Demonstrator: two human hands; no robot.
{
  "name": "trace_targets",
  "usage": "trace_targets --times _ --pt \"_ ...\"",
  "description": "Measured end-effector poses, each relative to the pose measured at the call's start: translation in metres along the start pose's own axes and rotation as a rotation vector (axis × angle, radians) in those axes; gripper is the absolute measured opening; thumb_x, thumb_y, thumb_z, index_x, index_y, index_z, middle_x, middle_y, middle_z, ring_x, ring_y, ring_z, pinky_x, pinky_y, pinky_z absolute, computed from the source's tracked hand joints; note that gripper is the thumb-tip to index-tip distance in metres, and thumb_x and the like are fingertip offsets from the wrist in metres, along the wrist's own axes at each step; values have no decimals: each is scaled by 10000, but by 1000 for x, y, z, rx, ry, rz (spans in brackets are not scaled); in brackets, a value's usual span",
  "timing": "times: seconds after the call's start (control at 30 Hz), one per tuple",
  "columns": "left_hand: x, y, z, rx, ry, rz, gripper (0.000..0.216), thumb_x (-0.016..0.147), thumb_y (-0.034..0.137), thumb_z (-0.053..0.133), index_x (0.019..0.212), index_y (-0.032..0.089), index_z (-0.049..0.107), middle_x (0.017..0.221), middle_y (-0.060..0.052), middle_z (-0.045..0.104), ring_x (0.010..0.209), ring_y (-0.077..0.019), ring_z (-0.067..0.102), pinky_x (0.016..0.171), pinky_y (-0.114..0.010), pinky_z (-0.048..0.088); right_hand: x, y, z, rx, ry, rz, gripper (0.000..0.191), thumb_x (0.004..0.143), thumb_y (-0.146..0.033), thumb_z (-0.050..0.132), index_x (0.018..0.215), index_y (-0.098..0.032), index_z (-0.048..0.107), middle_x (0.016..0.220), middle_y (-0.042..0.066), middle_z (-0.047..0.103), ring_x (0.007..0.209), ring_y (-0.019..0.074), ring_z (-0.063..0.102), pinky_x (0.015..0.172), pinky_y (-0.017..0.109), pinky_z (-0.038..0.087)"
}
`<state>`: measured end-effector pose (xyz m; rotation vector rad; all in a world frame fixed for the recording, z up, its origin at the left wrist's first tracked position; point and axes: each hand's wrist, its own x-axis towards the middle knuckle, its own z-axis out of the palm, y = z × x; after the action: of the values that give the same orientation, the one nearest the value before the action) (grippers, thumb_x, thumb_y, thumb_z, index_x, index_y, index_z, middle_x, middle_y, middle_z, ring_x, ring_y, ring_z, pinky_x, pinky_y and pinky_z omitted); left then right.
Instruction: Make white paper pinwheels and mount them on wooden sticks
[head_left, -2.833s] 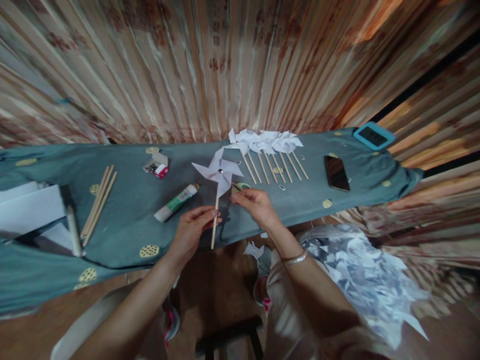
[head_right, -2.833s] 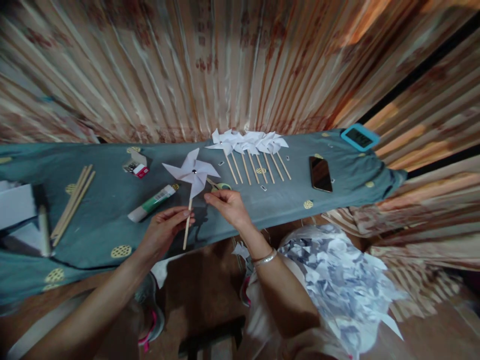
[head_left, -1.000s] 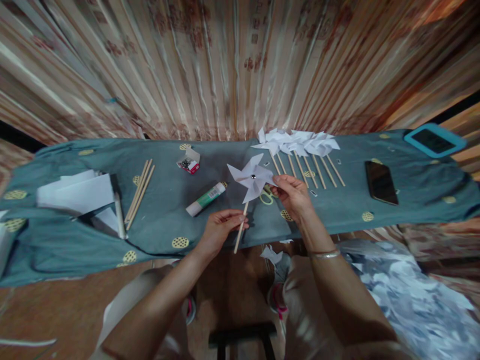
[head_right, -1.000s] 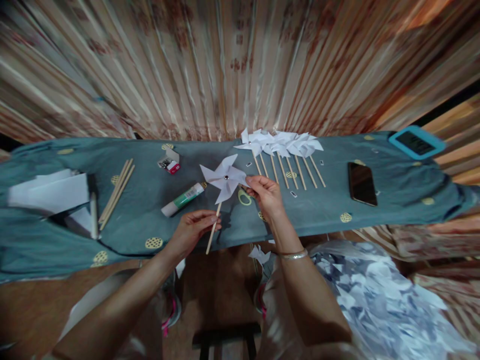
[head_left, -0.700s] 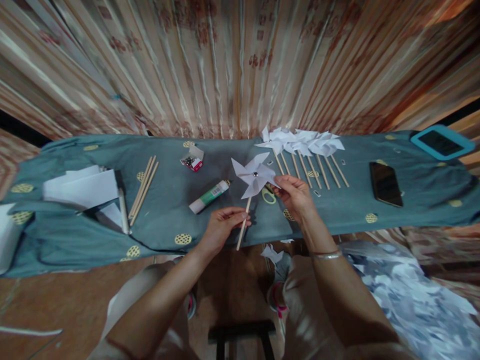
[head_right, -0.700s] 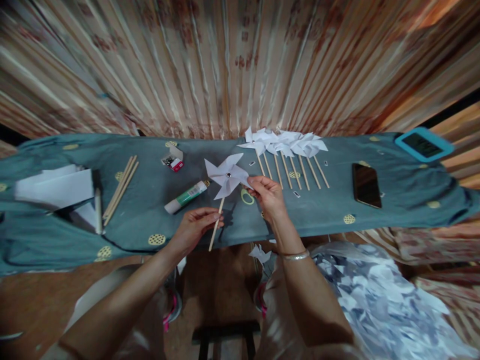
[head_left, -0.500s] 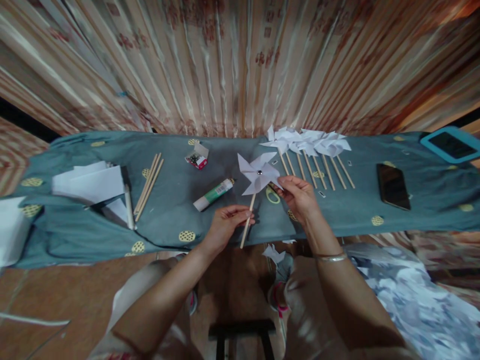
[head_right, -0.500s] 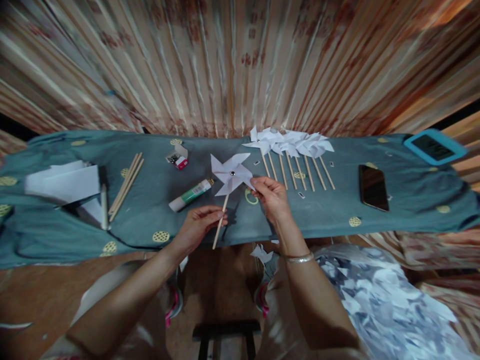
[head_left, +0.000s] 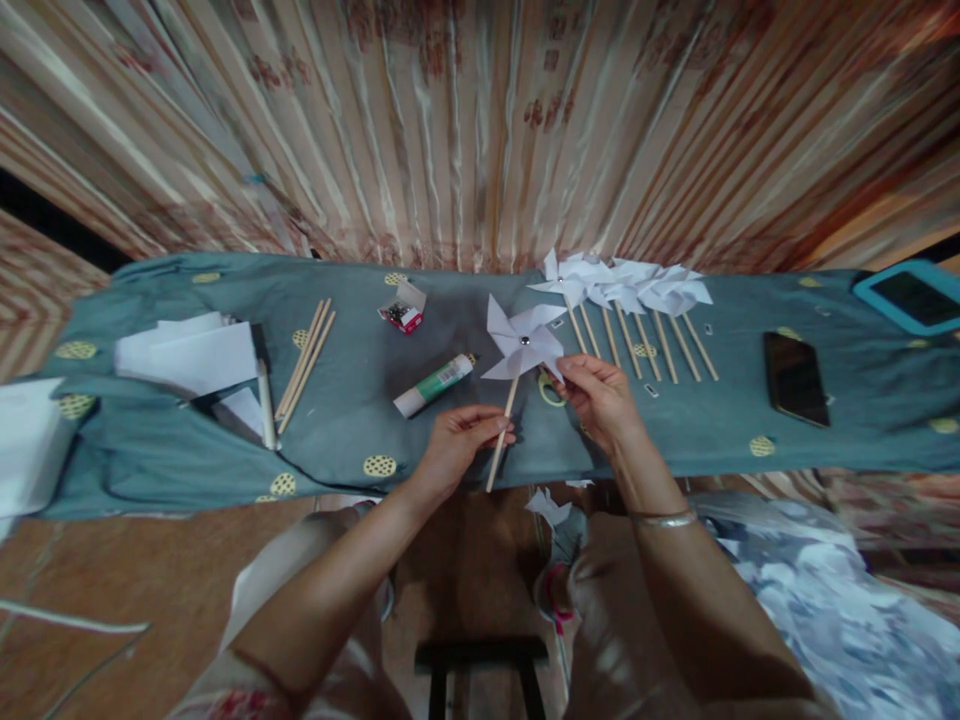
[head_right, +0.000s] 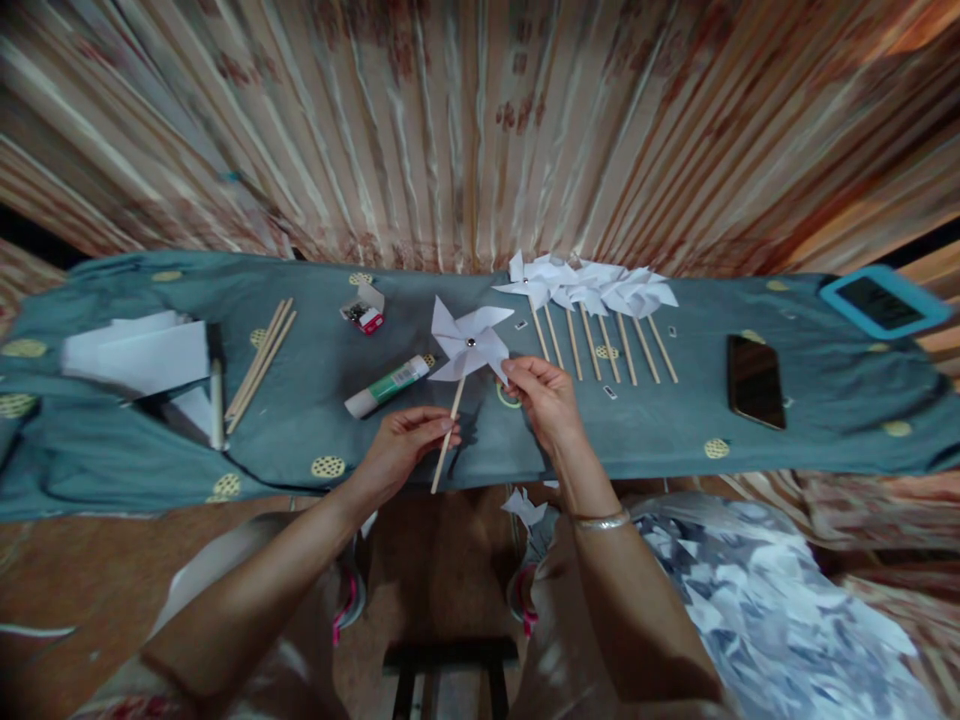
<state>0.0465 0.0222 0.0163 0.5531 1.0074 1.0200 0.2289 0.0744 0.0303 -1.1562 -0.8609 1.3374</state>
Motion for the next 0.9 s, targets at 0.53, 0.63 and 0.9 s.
trace_targets --times 0.53,0.63,0.9 --pt "1 0 0 1 0 11 378 496 365 916 748 140 748 693 -28 741 603 -135 682 679 -262 549 -7 0 7 -21 -38 14 331 480 -477 905 559 -227 703 524 -27 608 487 87 487 476 228 392" --pt "1 -1 0 2 -3 15 373 498 365 913 748 141 750 703 -30 745 611 -135 684 685 -261 552 -7 0 8 -28 -45 19 331 488 -473 902 559 -225 693 519 -29 599 485 87 487 479 233 387" --pt "1 2 1 19 22 19 369 491 361 918 741 142 757 697 -32 745 603 -133 681 681 -255 559 -10 -1 14 -13 -59 65 351 476 -466 904 543 -215 669 525 -37 608 502 79 498 517 231 389"
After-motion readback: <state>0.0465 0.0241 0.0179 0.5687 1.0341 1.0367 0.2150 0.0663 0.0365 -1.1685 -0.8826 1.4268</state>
